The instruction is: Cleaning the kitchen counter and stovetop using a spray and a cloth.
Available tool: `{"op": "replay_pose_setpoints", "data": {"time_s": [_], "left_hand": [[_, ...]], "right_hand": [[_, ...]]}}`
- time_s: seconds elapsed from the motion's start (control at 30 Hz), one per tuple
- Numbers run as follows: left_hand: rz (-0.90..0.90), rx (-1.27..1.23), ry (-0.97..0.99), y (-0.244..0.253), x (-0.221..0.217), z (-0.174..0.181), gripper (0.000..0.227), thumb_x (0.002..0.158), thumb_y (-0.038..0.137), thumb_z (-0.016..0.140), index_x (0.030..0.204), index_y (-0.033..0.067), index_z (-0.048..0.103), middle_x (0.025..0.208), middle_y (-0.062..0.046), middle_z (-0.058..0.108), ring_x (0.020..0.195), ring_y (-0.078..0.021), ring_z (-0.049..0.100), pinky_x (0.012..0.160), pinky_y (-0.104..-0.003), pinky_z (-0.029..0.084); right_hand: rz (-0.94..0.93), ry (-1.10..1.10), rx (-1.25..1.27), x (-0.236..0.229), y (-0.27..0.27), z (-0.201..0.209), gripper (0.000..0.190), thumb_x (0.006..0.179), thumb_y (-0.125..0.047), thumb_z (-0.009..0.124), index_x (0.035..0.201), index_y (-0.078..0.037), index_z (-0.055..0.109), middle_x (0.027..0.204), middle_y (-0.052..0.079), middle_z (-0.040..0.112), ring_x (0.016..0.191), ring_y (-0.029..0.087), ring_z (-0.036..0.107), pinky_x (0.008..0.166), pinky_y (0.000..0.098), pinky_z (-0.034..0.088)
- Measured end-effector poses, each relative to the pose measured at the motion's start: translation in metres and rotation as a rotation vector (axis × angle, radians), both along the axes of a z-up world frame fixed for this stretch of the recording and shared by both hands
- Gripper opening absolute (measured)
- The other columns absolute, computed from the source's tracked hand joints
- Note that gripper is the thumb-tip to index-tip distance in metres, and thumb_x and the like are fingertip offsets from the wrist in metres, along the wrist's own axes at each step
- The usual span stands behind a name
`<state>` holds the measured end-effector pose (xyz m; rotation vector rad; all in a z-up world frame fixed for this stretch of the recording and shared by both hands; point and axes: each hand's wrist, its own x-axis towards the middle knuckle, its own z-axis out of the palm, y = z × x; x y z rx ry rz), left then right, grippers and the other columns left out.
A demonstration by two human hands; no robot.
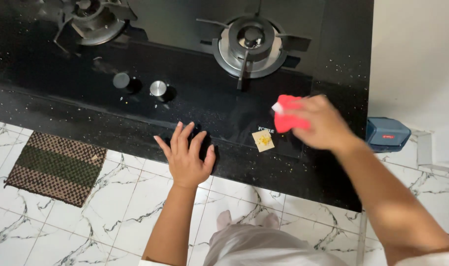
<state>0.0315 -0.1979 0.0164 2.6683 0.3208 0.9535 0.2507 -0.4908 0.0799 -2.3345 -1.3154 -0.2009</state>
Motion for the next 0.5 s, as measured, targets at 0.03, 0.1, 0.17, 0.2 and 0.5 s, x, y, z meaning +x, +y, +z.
{"op": "replay_pose_setpoints", "data": {"time_s": [0.03,0.1,0.17,0.2,0.5], "left_hand": [[0.001,-0.002,0.006,-0.002,-0.001,0.0,0.032,0.092,0.032,0.066,0.118,0.0136,0.07,0.142,-0.012,0.058,0.144,-0.0377,0.046,0.12,-0.077,0.002],[0.002,-0.004,0.02,-0.003,-0.004,0.0,0.033,0.092,0.032,0.066,0.119,0.013,0.07,0.142,-0.012,0.057,0.145,-0.0381,0.045,0.119,-0.077,0.001],[0.008,-0.002,0.015,-0.001,-0.001,0.0,0.033,0.092,0.033,0.066,0.119,0.013,0.07,0.142,-0.012,0.057,0.145,-0.0382,0.045,0.119,-0.078,0.001],[0.009,0.0,0.013,-0.001,-0.001,0.0,0.033,0.092,0.033,0.066,0.118,0.013,0.07,0.142,-0.012,0.057,0.145,-0.0382,0.045,0.119,-0.078,0.001],[0.009,0.004,0.037,-0.002,-0.001,-0.001,0.033,0.093,0.034,0.067,0.118,0.0137,0.071,0.143,-0.011,0.056,0.146,-0.0374,0.044,0.12,-0.077,0.0]], "right_hand": [[0.001,0.006,-0.002,-0.005,-0.005,-0.009,0.06,0.069,-0.01,0.078,0.128,-0.015,0.069,0.131,0.013,0.065,0.115,0.041,0.056,0.101,0.0482,0.046],[0.091,0.075,0.006,-0.018,-0.012,-0.028,0.052,0.066,-0.007,0.075,0.116,-0.018,0.077,0.123,0.008,0.068,0.109,0.037,0.058,0.098,0.0449,0.048],[0.215,0.218,0.055,-0.027,-0.05,-0.035,0.043,0.063,-0.007,0.071,0.104,-0.018,0.076,0.11,0.005,0.07,0.102,0.033,0.06,0.093,0.0419,0.049],[0.334,0.365,0.104,-0.032,-0.07,-0.039,0.035,0.061,-0.007,0.067,0.092,-0.018,0.076,0.098,0.002,0.072,0.095,0.028,0.061,0.089,0.0388,0.05],[-0.208,-0.12,0.137,0.048,-0.057,-0.056,0.038,0.078,-0.011,0.072,0.116,-0.008,0.074,0.119,0.017,0.068,0.109,0.04,0.061,0.096,0.0456,0.051]]}}
